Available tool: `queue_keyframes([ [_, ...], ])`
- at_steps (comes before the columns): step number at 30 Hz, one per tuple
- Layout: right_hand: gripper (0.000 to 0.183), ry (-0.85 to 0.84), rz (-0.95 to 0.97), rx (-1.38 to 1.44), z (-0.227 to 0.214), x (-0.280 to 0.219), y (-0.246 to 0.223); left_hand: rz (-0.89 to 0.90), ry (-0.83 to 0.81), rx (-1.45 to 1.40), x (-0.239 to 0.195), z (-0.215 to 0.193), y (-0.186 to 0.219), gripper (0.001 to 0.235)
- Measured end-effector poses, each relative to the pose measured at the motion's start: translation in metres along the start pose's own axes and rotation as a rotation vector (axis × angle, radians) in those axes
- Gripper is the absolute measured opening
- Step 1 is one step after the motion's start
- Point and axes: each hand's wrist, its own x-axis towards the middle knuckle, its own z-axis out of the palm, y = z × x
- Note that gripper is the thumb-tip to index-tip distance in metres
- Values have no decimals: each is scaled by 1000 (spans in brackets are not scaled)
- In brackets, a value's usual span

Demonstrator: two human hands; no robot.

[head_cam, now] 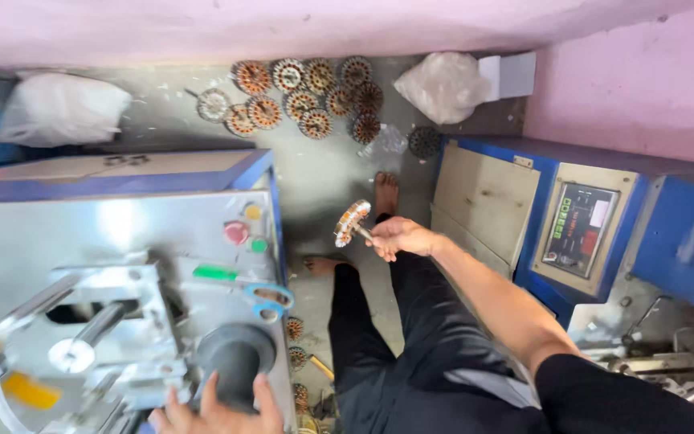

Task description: The person places a stator core into a winding machine, adjusts the wires and slots using a thin metal tool, and handles several cores by hand.

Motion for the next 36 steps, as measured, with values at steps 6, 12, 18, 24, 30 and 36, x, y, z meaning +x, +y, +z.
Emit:
queue_keyframes([
  [6,26,-226,-88,-92,166,-106,-85,-81,19,-199,-16,-24,-18,54],
  [12,24,-434,-122,140,313,-144,-98,-115,338,-846,-37,-31,-47,28],
  [18,21,-503,89,198,423,-124,-85,-250,633,-1480,-88,-46,-117,19],
  [24,22,-305,296,218,463,-85,-69,-473,381,-1414,-127,-66,-156,22],
  [30,21,-174,427,114,467,-56,-88,-435,476,-1094,-115,-68,-137,34],
  [36,38,-145,493,32,472,-39,-118,-446,435,-940,-94,-66,-132,35],
])
